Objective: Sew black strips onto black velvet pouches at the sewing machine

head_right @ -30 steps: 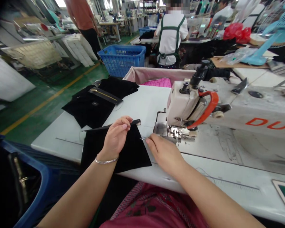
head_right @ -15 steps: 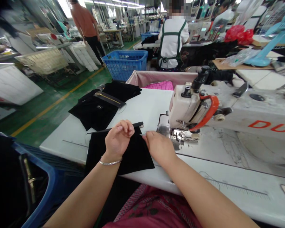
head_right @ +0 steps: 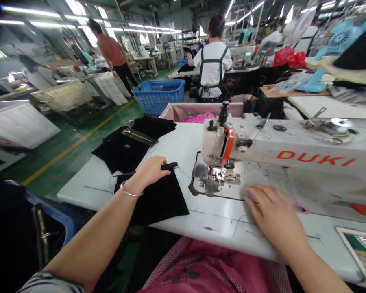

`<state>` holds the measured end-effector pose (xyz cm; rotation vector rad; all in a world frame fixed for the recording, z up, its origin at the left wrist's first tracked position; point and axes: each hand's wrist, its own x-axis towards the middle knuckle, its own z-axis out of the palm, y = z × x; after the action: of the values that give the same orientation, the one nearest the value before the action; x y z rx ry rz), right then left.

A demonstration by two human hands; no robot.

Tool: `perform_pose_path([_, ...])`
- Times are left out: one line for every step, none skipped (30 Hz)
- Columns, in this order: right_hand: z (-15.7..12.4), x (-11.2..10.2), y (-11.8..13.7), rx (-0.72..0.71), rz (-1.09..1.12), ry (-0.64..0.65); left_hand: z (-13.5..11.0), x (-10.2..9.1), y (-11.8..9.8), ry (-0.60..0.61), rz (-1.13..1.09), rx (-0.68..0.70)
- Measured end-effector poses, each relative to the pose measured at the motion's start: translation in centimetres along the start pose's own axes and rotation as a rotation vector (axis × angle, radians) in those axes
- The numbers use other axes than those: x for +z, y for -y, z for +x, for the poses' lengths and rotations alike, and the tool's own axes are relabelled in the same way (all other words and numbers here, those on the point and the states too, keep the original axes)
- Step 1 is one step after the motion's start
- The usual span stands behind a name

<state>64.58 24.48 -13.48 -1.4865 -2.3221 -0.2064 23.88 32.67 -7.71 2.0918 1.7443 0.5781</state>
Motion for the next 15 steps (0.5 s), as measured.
perform_pose_path([0.9, 0.0, 1.6, -0.080, 0.078, 0.031, 0.3, -0.3, 0.1, 0.060, -0.019, 0.012])
perform_pose_path([1.8, 0.1, 3.2, -0.163, 0.146, 0.064, 0.5, -0.6, 0.0, 0.127, -0.047, 0.030])
perform_pose_path([2.6, 0.0, 4.8, -0.241, 0.198, 0.093, 0.5, -0.9, -0.3, 0.196, -0.083, 0.052])
perform_pose_path([3.5, -0.1, 6.2, -0.308, 0.229, 0.128, 0.5, -1.1, -0.9, 0.266, -0.128, 0.077])
perform_pose_path([4.2, -0.2, 7.3, -0.344, 0.247, 0.139, 0.3, -1.2, -1.6, 0.332, -0.179, 0.103])
perform_pose_path([4.8, -0.3, 8.1, -0.379, 0.263, 0.150, 0.2, -1.2, -2.3, 0.391, -0.234, 0.128])
perform_pose_path([5.4, -0.4, 8.6, -0.413, 0.276, 0.154, 0.0, -1.1, -3.1, 0.441, -0.288, 0.150])
perform_pose_path([5.7, -0.4, 8.8, -0.446, 0.288, 0.152, -0.1, -0.9, -3.8, 0.477, -0.335, 0.167])
perform_pose_path([5.9, -0.4, 8.8, -0.483, 0.298, 0.149, -0.2, -0.6, -4.5, 0.499, -0.373, 0.176])
perform_pose_path([6.0, -0.4, 8.6, -0.517, 0.306, 0.142, -0.1, -0.2, -4.9, 0.506, -0.399, 0.178])
perform_pose_path([6.0, -0.2, 8.4, -0.544, 0.312, 0.135, 0.0, 0.3, -5.2, 0.500, -0.412, 0.173])
perform_pose_path([6.0, 0.0, 8.2, -0.564, 0.319, 0.128, 0.2, 0.9, -5.4, 0.480, -0.413, 0.161])
perform_pose_path([5.9, 0.2, 7.9, -0.573, 0.327, 0.116, 0.5, 1.6, -5.5, 0.451, -0.403, 0.145])
perform_pose_path([5.8, 0.5, 7.8, -0.572, 0.334, 0.103, 1.0, 2.3, -5.4, 0.415, -0.383, 0.127])
perform_pose_path([5.9, 0.8, 7.7, -0.564, 0.337, 0.090, 1.4, 3.1, -5.4, 0.377, -0.357, 0.111])
